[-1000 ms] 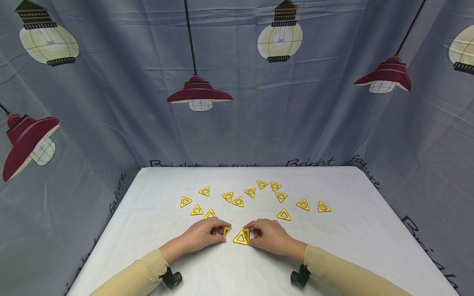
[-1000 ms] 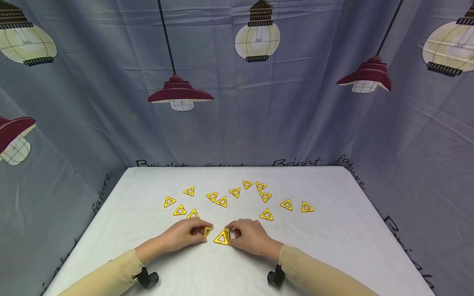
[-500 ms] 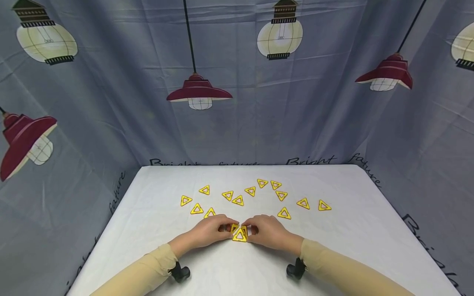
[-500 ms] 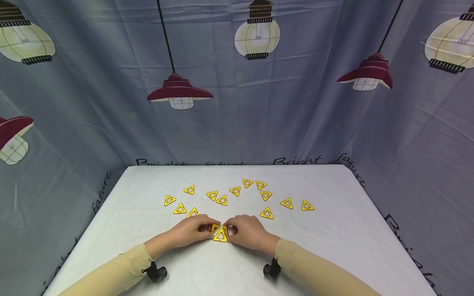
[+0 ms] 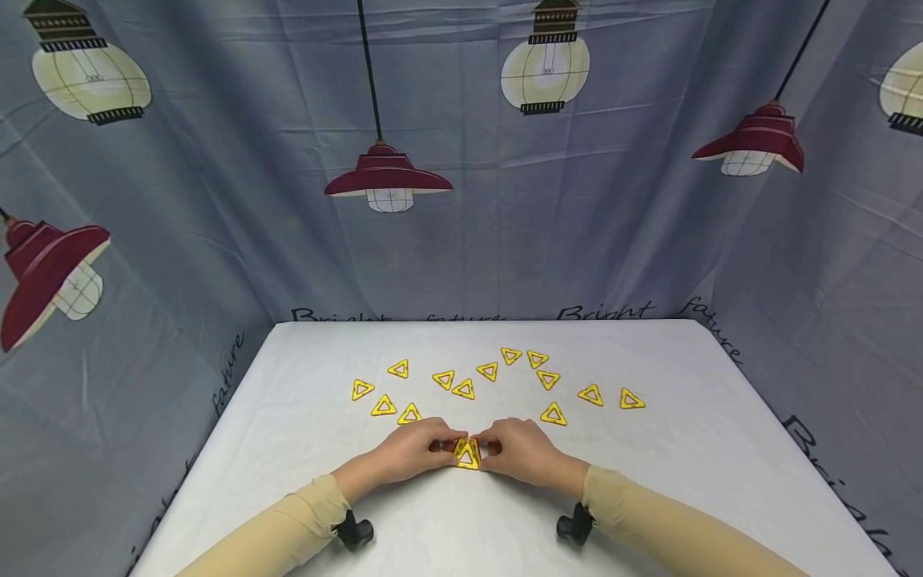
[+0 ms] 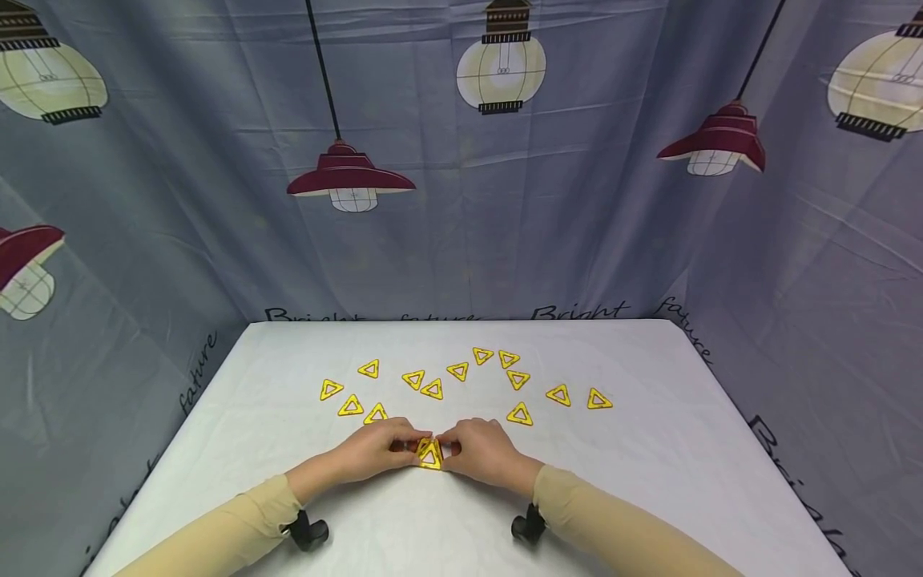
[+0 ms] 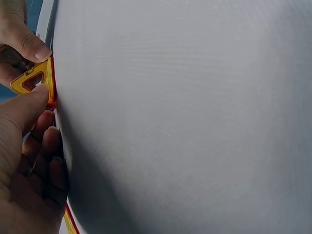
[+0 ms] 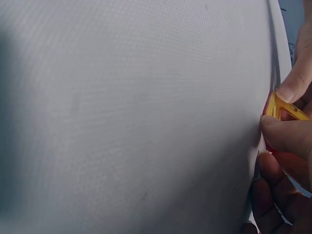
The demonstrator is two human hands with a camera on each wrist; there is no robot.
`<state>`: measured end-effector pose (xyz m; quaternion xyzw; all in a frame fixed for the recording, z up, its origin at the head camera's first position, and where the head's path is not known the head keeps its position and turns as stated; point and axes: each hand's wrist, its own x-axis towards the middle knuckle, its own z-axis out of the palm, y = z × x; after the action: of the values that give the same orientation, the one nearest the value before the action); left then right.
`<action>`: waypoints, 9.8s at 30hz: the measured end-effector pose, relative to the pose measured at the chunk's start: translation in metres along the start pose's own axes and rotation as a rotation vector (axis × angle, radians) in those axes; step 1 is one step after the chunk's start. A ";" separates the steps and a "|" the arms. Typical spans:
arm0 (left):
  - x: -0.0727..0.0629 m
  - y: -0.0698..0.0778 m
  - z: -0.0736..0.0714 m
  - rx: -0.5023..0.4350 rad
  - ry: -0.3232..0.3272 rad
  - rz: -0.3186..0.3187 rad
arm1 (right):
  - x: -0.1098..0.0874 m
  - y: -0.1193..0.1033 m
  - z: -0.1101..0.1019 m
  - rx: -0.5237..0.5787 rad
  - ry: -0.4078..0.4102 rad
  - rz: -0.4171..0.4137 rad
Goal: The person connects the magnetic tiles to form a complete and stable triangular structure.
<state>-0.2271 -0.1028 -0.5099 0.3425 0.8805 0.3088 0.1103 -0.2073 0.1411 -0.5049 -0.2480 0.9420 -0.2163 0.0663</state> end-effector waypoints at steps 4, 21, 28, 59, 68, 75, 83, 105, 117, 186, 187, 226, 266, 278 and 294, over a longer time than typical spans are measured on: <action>0.001 0.001 -0.001 0.012 -0.009 0.003 | 0.000 0.000 0.001 0.008 0.005 -0.006; 0.002 0.000 -0.002 0.030 -0.041 0.003 | 0.002 0.002 0.002 0.057 -0.004 0.005; 0.000 0.000 -0.001 0.043 -0.045 0.021 | 0.001 0.002 0.003 0.046 0.016 -0.005; 0.012 0.001 0.012 0.106 0.150 -0.028 | -0.007 0.016 0.009 -0.014 0.160 0.019; 0.017 0.001 0.016 0.122 0.162 -0.048 | -0.011 0.017 0.011 0.005 0.181 0.025; 0.009 0.002 0.003 0.093 0.189 -0.069 | -0.011 0.018 0.012 0.001 0.174 0.039; -0.006 -0.019 -0.032 0.117 0.367 -0.162 | -0.013 0.018 0.010 0.021 0.173 0.047; -0.039 -0.106 -0.078 0.202 0.438 -0.542 | -0.012 0.018 0.012 0.026 0.150 0.059; -0.041 -0.106 -0.082 0.222 0.413 -0.540 | -0.012 0.018 0.012 0.028 0.146 0.055; -0.061 -0.112 -0.083 0.156 0.387 -0.376 | -0.013 0.017 0.013 0.041 0.145 0.065; -0.061 -0.112 -0.084 0.132 0.379 -0.371 | -0.013 0.017 0.013 0.042 0.145 0.065; -0.024 -0.024 -0.037 0.043 0.258 -0.073 | -0.013 0.017 0.013 0.036 0.151 0.069; 0.008 0.014 0.021 -0.001 0.134 -0.019 | -0.014 0.016 0.012 0.034 0.147 0.024; 0.007 0.011 0.022 -0.089 0.125 -0.025 | -0.014 0.014 0.011 0.047 0.144 0.027; 0.008 0.013 0.020 -0.065 0.108 -0.026 | -0.013 0.016 0.015 0.022 0.155 0.028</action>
<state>-0.2180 -0.0809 -0.5171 0.3104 0.8790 0.3536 0.0777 -0.1997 0.1546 -0.5249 -0.2165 0.9452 -0.2445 -0.0012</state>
